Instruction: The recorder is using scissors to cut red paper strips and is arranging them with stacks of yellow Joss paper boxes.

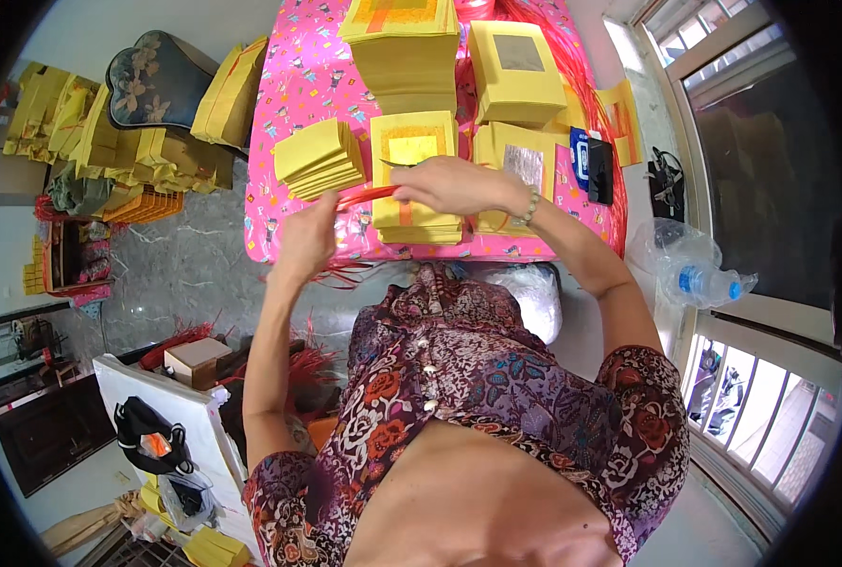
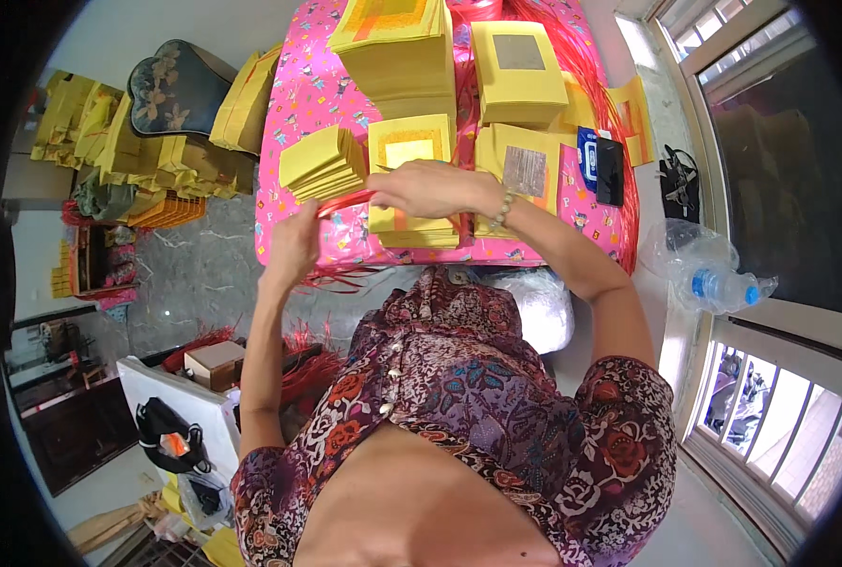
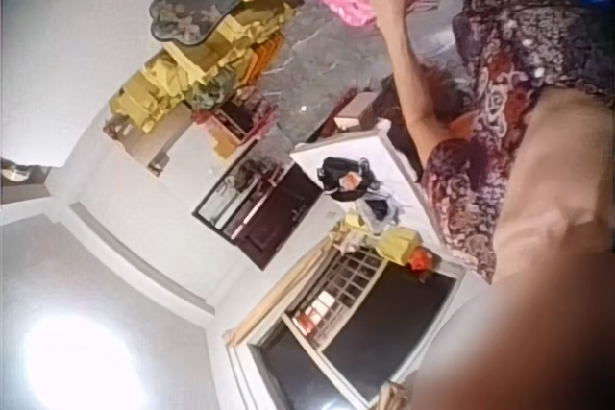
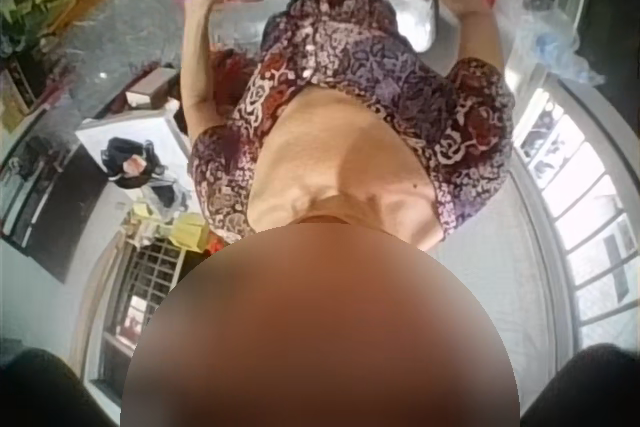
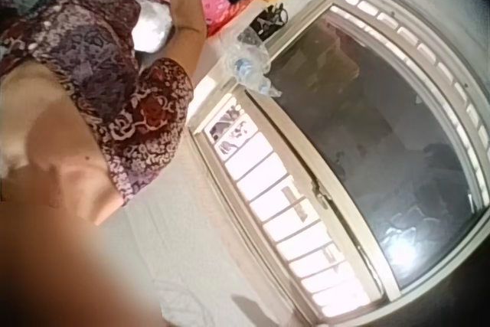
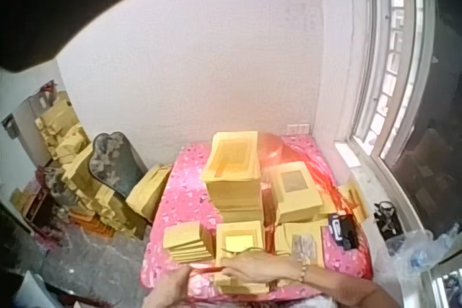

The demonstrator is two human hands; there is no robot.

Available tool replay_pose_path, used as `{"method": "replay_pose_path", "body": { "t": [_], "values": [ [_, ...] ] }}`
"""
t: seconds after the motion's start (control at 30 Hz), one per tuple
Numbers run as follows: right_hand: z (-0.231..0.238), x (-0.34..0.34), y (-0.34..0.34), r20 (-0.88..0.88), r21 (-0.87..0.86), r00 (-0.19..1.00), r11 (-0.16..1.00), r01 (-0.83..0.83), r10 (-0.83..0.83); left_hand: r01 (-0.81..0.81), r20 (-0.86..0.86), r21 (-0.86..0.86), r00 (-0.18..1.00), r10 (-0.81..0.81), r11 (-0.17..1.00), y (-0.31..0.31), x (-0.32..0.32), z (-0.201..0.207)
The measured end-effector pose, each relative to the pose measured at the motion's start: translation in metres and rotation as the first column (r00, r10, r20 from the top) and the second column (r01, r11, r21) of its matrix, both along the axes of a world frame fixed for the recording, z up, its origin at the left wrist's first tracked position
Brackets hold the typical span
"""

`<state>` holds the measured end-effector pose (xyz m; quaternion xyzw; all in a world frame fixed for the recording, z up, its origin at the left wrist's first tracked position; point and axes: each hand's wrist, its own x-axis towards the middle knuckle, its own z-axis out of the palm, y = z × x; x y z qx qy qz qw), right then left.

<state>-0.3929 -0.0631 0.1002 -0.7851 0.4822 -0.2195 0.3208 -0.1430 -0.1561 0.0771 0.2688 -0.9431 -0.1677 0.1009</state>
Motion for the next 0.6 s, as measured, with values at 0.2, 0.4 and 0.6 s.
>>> {"method": "replay_pose_path", "body": {
  "t": [0.2,0.4,0.6],
  "values": [
    [-0.004,-0.040,0.026,-0.114,0.121,0.985,0.982,0.147,-0.133,-0.111,-0.076,-0.059,0.991,0.106,0.992,-0.023,0.061,-0.012],
    [0.010,-0.024,0.018,-0.244,0.096,0.959,0.980,0.173,-0.145,-0.115,0.034,-0.034,0.993,0.116,0.993,-0.035,0.059,-0.015],
    [0.003,0.009,-0.004,-0.344,-0.064,0.931,0.992,0.105,-0.120,0.114,-0.283,-0.108,0.949,-0.141,0.988,0.012,-0.017,0.016]
  ]
}}
